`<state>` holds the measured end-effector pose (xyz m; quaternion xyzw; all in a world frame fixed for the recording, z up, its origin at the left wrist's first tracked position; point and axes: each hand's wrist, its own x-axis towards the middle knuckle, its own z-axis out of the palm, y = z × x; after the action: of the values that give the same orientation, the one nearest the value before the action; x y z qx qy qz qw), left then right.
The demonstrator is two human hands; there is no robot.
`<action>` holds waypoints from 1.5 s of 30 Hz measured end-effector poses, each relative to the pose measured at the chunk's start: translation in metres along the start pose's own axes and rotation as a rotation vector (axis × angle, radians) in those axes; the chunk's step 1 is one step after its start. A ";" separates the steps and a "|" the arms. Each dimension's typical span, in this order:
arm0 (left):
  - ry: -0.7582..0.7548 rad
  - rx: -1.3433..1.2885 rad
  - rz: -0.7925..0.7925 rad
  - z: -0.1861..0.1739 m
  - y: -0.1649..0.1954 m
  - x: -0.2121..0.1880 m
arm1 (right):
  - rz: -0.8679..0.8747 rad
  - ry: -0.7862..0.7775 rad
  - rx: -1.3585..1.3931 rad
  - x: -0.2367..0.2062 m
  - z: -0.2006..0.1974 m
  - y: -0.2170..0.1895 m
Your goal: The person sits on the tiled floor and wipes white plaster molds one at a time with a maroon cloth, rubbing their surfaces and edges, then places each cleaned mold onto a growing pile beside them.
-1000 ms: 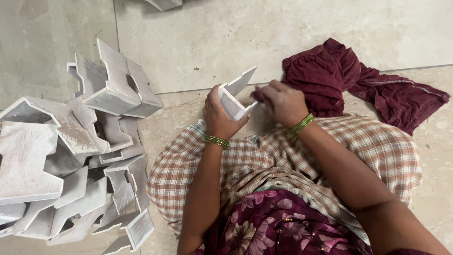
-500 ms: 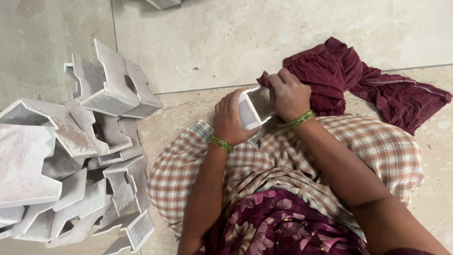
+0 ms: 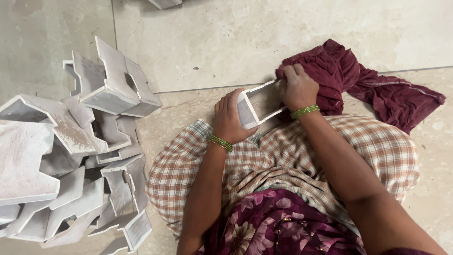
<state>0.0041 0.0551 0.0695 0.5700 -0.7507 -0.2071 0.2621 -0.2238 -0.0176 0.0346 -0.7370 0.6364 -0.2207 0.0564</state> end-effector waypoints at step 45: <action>-0.106 0.360 -0.510 0.007 -0.050 -0.010 | 0.134 0.498 0.352 0.011 -0.029 0.084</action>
<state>0.0389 0.0517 0.0319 0.7655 -0.6208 -0.1591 0.0572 -0.3111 -0.0376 0.0321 -0.5957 0.6297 -0.4970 0.0396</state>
